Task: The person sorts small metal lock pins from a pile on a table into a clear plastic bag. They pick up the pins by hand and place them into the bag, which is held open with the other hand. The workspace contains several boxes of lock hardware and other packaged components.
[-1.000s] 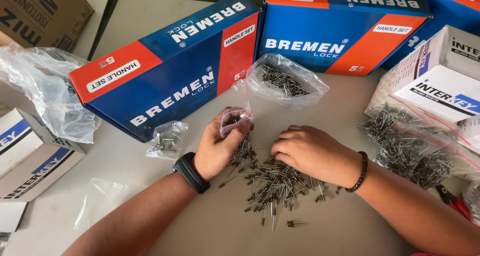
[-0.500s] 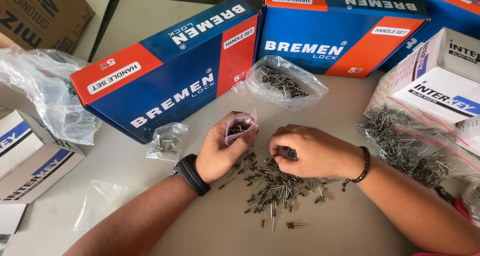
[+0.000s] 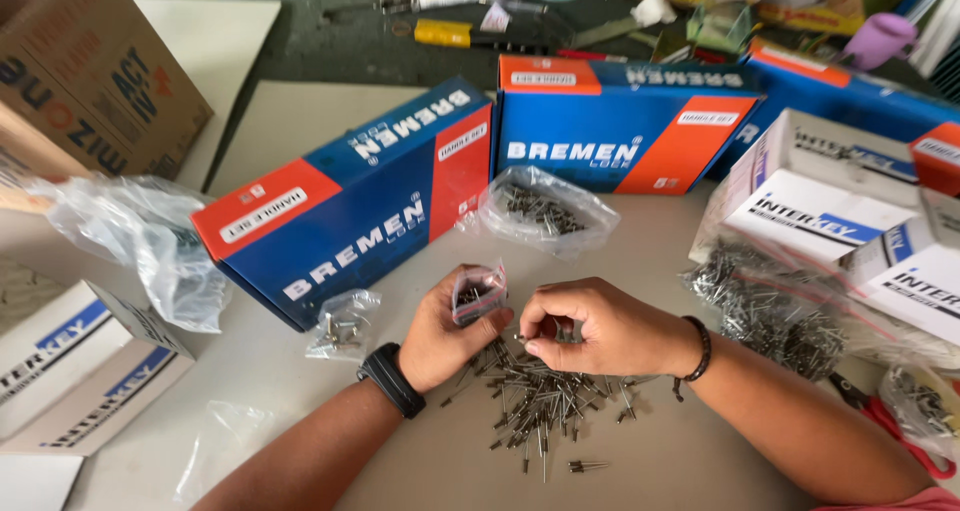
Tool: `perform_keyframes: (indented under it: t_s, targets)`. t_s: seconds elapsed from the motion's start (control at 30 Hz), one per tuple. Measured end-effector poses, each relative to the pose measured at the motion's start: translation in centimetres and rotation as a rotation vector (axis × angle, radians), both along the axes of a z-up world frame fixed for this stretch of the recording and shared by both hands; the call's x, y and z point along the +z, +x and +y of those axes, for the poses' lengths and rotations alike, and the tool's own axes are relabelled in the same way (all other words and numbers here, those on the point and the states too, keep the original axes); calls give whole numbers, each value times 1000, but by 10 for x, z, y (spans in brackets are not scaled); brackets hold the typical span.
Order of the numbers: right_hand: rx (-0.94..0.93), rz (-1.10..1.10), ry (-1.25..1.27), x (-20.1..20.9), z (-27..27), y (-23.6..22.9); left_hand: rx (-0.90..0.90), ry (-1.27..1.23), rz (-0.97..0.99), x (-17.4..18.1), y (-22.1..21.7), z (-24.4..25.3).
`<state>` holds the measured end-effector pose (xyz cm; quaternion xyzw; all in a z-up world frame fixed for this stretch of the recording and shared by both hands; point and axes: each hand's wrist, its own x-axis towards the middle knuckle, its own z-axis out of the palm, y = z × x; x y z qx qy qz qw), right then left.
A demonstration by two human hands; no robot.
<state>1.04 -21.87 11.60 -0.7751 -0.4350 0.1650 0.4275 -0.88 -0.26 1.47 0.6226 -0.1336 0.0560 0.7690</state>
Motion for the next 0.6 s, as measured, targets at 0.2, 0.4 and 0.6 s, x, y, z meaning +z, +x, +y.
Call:
perform_keyframes:
  t_s: [0.2, 0.4, 0.6]
  targets:
    - [-217, -109, 290, -20, 11, 9, -45, -45, 24, -1, -2, -6]
    - [-377, -196, 421, -23, 29, 9, -57, -39, 25, -12, 0, -3]
    - [-456, -301, 390, -27, 48, -7, -78, -67, 25, -10, -3, -2]
